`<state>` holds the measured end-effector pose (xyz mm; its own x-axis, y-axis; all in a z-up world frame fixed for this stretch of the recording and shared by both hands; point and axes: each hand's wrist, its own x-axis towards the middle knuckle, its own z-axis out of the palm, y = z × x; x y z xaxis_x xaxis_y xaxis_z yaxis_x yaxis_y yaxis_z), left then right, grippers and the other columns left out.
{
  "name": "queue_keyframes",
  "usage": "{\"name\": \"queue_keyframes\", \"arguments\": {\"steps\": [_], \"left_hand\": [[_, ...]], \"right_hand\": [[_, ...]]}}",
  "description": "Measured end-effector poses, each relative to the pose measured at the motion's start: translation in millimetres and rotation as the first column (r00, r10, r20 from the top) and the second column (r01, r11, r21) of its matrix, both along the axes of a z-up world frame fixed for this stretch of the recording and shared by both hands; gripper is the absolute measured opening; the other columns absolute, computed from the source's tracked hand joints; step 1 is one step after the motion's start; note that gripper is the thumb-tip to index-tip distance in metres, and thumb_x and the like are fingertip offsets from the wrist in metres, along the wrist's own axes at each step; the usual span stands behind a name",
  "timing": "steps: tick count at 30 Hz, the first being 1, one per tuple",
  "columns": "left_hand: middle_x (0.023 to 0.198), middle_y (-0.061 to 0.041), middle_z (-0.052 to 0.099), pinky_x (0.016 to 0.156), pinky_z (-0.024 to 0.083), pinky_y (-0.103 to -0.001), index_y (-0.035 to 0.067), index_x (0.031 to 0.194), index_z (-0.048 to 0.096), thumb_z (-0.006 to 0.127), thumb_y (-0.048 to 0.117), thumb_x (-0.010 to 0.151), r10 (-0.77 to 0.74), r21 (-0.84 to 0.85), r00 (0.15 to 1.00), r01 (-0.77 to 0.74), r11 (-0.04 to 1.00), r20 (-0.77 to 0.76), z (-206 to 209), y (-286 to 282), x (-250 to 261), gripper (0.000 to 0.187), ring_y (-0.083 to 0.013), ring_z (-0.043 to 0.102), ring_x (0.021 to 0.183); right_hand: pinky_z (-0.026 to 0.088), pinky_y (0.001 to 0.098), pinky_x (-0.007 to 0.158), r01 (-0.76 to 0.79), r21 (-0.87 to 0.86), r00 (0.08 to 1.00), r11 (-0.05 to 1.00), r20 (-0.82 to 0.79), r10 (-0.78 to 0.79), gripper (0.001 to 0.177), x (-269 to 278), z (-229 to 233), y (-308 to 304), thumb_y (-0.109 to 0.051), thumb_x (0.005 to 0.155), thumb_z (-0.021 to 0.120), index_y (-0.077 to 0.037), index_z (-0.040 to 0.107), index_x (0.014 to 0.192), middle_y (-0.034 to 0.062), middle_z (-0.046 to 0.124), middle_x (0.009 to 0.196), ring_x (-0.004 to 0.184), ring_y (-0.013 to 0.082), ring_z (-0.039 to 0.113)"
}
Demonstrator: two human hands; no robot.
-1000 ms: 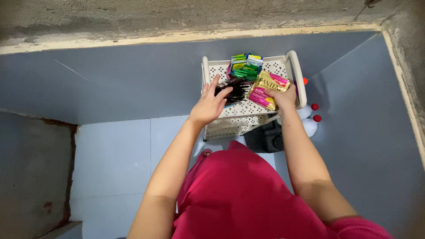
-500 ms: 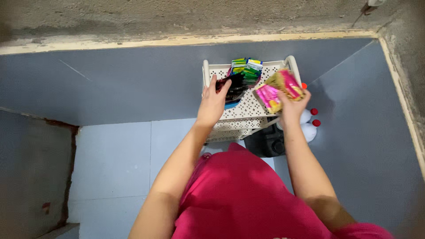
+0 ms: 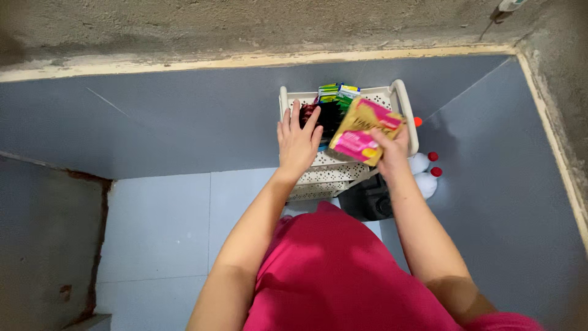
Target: The person wipes a white plastic storage rack with a blue cloth, then hangs the cloth on a wall hook. They take sachets and packets from a wall-mounted wire rack and place them into the plastic rack, arranging them by type.
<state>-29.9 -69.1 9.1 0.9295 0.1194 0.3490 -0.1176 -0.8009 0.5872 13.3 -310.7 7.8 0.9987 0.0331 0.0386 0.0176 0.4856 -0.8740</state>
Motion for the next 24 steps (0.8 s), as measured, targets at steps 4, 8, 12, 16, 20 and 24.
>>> {"name": "queue_keyframes", "arguments": {"steps": [4, 8, 12, 16, 20, 24], "left_hand": [[0.169, -0.019, 0.023, 0.123, 0.017, -0.065, 0.024, 0.155, 0.049, 0.053, 0.035, 0.103, -0.085, -0.111, 0.995, 0.091, 0.99, 0.053, -9, 8, -11, 0.053, -0.0436, 0.024, 0.153], [0.169, -0.018, 0.028, 0.128, 0.014, -0.061, 0.017, 0.15, 0.05, 0.06, 0.038, 0.1, -0.181, -0.174, 0.976, 0.2, 0.964, 0.119, -31, 14, -17, 0.055, -0.0417, 0.023, 0.157], [0.158, -0.023, 0.035, 0.126, 0.02, -0.053, 0.005, 0.151, 0.041, 0.07, 0.04, 0.096, -0.104, -0.429, 0.987, 0.147, 0.891, 0.122, -59, 11, -13, 0.072, -0.0435, 0.025, 0.153], [0.156, -0.024, 0.04, 0.126, 0.022, -0.051, 0.006, 0.146, 0.046, 0.072, 0.027, 0.094, -0.102, -0.485, 0.981, 0.171, 0.858, 0.164, -79, 10, -19, 0.061, -0.0425, 0.032, 0.151], [0.155, -0.022, 0.045, 0.128, 0.026, -0.049, 0.009, 0.138, 0.059, 0.069, 0.016, 0.094, -0.133, -0.542, 0.97, 0.224, 0.81, 0.202, -83, 11, -27, 0.046, -0.0416, 0.037, 0.15], [0.161, -0.026, 0.035, 0.127, 0.017, -0.05, 0.005, 0.142, 0.055, 0.068, 0.012, 0.096, -0.17, -0.544, 0.968, 0.245, 0.803, 0.185, -80, 12, -33, 0.049, -0.0472, 0.022, 0.154]], "right_hand": [[0.06, 0.0431, 0.098, -0.126, 0.009, 0.991, 0.992, 0.039, 0.125, 0.061, -10, -8, 17, 0.004, 0.086, 0.079, -0.001, 0.047, 0.137, 0.0179, 0.064, 0.127, 0.111, 0.0278, 0.071], [0.06, 0.0406, 0.1, -0.159, -0.111, 0.981, 0.981, 0.096, 0.17, 0.069, -16, -6, 42, 0.002, 0.082, 0.081, -0.007, 0.04, 0.137, 0.0132, 0.062, 0.125, 0.113, 0.0217, 0.068], [0.057, 0.0354, 0.101, -0.178, -0.407, 0.955, 0.896, 0.149, 0.257, 0.065, -15, 9, 68, -0.009, 0.089, 0.08, -0.005, 0.04, 0.14, 0.0107, 0.063, 0.126, 0.115, 0.0169, 0.066], [0.055, 0.0349, 0.097, -0.106, -0.7, 0.92, 0.706, 0.2, 0.336, 0.061, -19, 25, 75, -0.013, 0.087, 0.082, -0.003, 0.046, 0.136, 0.0105, 0.06, 0.123, 0.113, 0.0177, 0.064], [0.045, 0.0403, 0.103, 0.178, -0.857, 0.755, 0.484, 0.434, 0.491, 0.055, -14, 25, 57, -0.017, 0.08, 0.086, 0.0, 0.06, 0.125, 0.0122, 0.058, 0.123, 0.117, 0.027, 0.056], [0.045, 0.0363, 0.111, 0.043, -0.697, 0.857, 0.716, 0.394, 0.332, 0.033, 15, -8, 22, -0.019, 0.102, 0.063, -0.004, 0.064, 0.131, 0.0087, 0.062, 0.13, 0.124, 0.0237, 0.058]]}}
